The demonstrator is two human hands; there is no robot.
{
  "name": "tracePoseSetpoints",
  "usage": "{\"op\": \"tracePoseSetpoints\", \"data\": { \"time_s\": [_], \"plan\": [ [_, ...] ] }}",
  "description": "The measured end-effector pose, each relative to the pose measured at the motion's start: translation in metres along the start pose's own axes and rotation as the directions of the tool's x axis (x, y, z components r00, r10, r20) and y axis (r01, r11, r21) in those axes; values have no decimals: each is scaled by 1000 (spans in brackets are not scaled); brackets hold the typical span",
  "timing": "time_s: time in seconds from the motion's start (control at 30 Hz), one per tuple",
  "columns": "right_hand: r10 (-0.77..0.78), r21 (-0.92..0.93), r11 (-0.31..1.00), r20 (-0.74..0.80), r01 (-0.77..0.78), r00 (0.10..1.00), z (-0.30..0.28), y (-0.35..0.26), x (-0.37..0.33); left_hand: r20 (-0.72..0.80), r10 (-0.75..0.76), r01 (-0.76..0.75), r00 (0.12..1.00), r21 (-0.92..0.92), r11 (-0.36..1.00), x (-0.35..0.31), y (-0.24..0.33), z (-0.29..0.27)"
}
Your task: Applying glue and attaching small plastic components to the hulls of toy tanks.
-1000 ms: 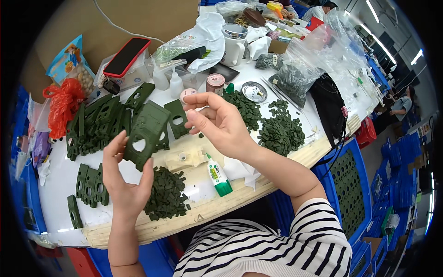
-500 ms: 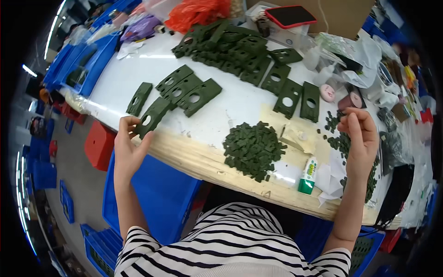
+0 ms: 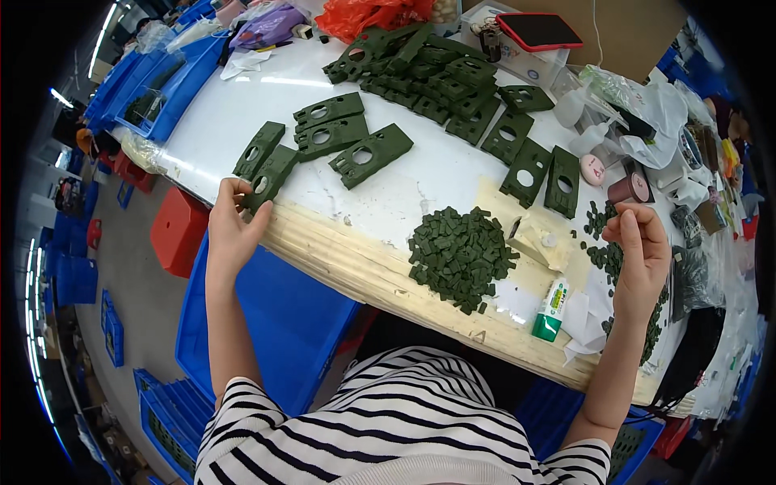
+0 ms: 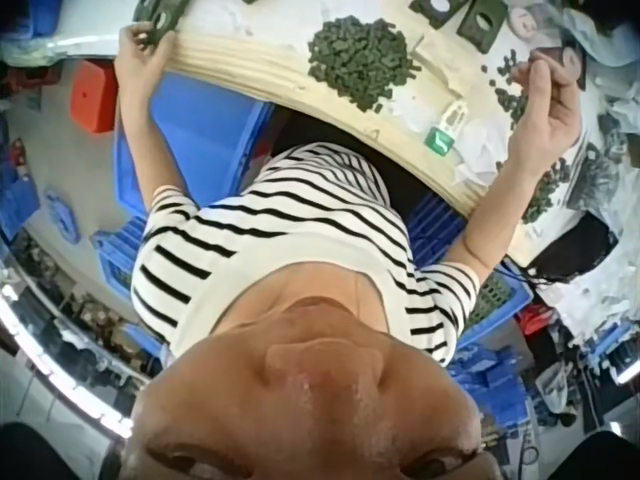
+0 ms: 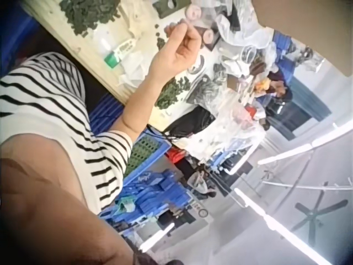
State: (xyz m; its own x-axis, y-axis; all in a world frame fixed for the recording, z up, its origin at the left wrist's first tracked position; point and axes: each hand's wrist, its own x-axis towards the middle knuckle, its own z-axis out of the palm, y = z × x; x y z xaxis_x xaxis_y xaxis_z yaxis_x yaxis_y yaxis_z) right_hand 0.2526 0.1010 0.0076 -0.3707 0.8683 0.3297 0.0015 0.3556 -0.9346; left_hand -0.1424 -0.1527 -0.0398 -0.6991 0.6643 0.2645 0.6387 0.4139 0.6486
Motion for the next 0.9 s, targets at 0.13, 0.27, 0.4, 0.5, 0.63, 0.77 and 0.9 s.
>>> {"op": "tracePoseSetpoints", "data": {
  "time_s": [0.13, 0.27, 0.4, 0.5, 0.63, 0.77, 0.9],
  "plan": [
    [-2, -1, 1000, 6, 2, 1000, 0, 0, 0, 37, -2, 2, 999, 18, 1000, 6, -6, -6],
    [-1, 4, 1000, 17, 1, 1000, 0, 1, 0, 37, 14, -16, 999, 37, 999, 14, -26, -13],
    [0, -5, 1000, 26, 0, 1000, 0, 1, 0, 80, -36, 34, 996, 24, 999, 21, -37, -22],
    [-2, -2, 1000, 24, 2, 1000, 0, 1, 0, 146, -72, 78, 987, -39, 996, 24, -40, -31],
    [-3, -5, 1000, 28, 3, 1000, -1, 0, 0, 197, -65, 61, 978, 27, 998, 23, -48, -45],
    [-4, -9, 1000, 48, 4, 999, -1, 1, -1, 170, -67, 57, 983, 59, 997, 24, -43, -41],
    [5, -11, 1000, 41, -4, 999, 1, -1, -1, 142, -110, 100, 984, 73, 992, 28, -25, -28]
  ]
}}
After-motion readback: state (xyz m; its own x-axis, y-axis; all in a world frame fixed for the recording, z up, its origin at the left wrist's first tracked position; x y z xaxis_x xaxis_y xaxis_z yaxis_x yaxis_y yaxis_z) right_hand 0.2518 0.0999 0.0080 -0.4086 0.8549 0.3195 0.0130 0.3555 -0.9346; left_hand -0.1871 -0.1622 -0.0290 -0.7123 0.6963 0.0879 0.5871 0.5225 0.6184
